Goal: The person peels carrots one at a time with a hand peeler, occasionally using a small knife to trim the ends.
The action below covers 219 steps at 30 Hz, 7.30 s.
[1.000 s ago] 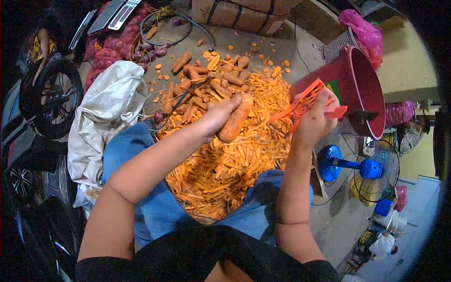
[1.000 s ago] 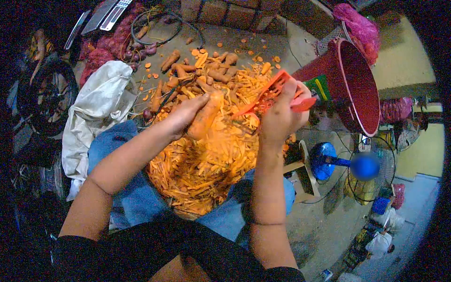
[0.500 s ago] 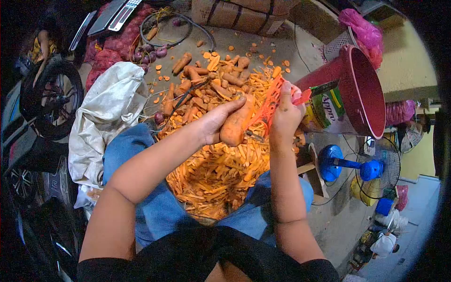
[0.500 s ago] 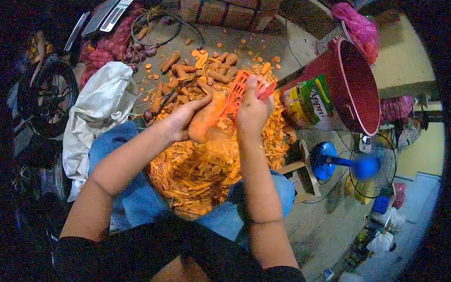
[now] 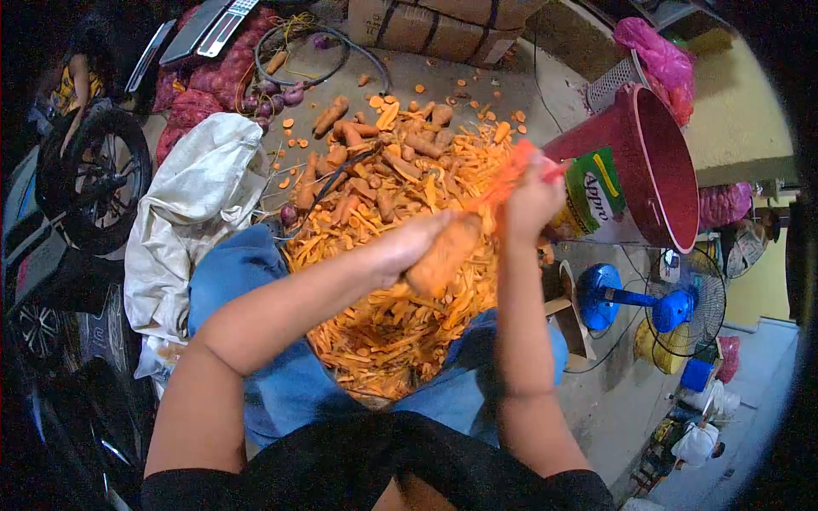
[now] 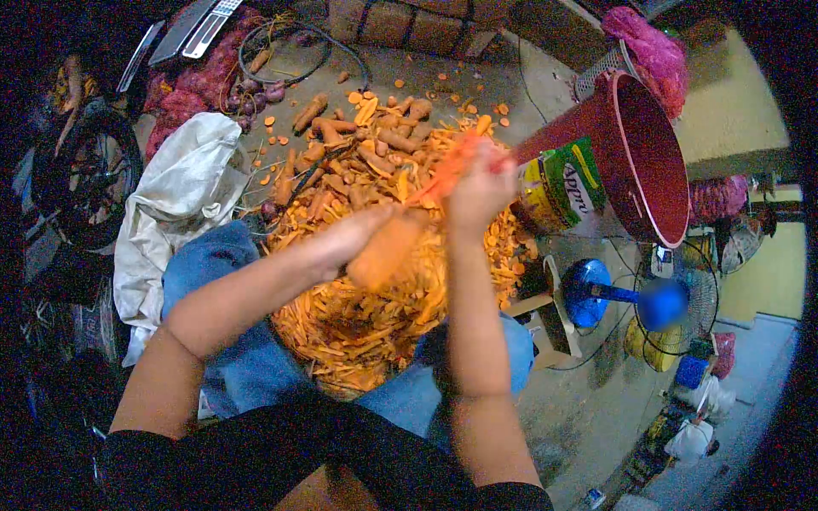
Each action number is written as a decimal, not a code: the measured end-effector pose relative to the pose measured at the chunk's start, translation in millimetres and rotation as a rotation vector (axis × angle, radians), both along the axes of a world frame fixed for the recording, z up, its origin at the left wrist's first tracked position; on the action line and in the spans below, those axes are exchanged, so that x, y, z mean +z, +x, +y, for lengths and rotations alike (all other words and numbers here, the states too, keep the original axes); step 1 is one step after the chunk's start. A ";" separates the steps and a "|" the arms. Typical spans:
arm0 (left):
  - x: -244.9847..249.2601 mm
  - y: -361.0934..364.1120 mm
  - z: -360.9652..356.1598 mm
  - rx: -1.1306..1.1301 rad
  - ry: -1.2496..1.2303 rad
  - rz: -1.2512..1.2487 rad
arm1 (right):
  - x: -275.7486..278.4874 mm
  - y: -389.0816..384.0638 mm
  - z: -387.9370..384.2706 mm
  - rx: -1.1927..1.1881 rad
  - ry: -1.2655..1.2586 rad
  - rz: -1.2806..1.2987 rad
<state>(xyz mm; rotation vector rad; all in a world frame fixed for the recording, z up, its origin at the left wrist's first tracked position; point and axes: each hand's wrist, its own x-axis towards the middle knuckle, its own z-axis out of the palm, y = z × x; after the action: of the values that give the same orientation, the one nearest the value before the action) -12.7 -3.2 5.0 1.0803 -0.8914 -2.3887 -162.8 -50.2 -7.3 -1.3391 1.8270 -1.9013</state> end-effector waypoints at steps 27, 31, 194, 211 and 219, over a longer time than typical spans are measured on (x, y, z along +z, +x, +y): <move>-32.7 -4.2 -14.3 0.280 0.240 0.118 | 16.7 26.6 24.2 0.139 0.043 -0.131; -22.3 -6.6 -8.7 0.290 0.177 0.128 | 15.0 51.7 41.2 0.199 0.221 -0.021; -1.6 25.3 -18.6 -0.103 -0.761 -0.564 | 23.2 -20.4 31.8 0.286 0.552 0.055; -18.0 18.4 -25.1 0.159 0.098 -0.017 | -0.8 -30.0 13.3 0.187 0.221 -0.227; -26.9 5.1 -14.8 0.346 0.223 0.106 | 10.5 24.3 29.6 0.247 0.298 -0.288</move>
<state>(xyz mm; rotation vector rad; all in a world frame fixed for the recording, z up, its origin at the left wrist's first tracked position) -7.6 -18.0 -21.9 1.0743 -0.3712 -2.2605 -138.5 -20.7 3.2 -1.0720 1.6381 -1.5329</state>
